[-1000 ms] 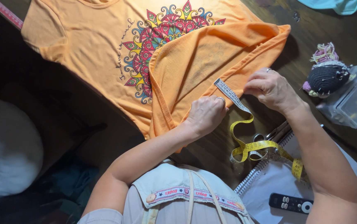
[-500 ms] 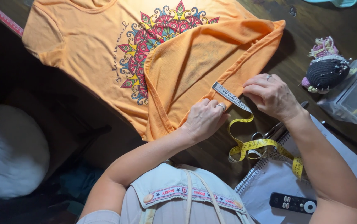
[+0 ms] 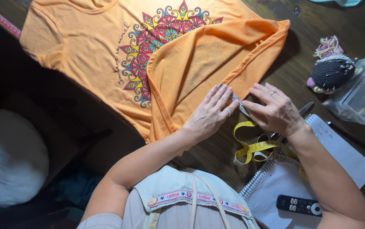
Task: Measuring and pinning a fold on a t-shirt to prepare it for sewing or alteration.
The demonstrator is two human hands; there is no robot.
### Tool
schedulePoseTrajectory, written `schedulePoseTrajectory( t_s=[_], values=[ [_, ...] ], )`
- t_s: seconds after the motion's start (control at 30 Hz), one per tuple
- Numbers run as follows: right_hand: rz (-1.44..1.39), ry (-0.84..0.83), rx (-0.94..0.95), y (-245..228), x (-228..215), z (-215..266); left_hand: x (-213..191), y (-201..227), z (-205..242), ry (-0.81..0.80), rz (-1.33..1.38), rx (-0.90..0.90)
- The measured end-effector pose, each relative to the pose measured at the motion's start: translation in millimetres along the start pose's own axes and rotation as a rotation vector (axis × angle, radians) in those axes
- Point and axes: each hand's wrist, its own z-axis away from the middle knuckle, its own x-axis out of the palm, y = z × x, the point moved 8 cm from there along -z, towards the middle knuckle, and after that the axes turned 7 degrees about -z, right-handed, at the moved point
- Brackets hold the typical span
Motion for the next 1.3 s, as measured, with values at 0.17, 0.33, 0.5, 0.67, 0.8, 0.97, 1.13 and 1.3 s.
schedulePoseTrajectory(
  t_s=[0.17,0.33,0.5,0.67,0.8,0.97,1.13,1.3],
  values=[
    [-0.012,0.036,0.002,-4,-3,-1,3,-1,4,-0.005,0.010,0.005],
    [-0.027,0.050,0.039,2,-4,-6,1,-2,5,-0.013,0.014,-0.003],
    [-0.012,0.036,0.022,5,0,-16,-2,-3,8,-0.080,-0.061,-0.023],
    [-0.034,0.039,0.039,6,1,-14,2,1,11,-0.085,-0.126,-0.030],
    [-0.045,0.051,0.054,7,0,-10,-5,3,12,-0.079,-0.111,-0.024],
    [-0.051,0.050,0.057,3,-4,-13,3,1,19,-0.139,-0.081,-0.044],
    [-0.050,0.056,0.060,2,-3,-13,5,-1,22,-0.169,-0.080,-0.051],
    [-0.053,0.068,0.044,-2,-5,-14,7,1,23,-0.212,-0.129,-0.042]
  ],
)
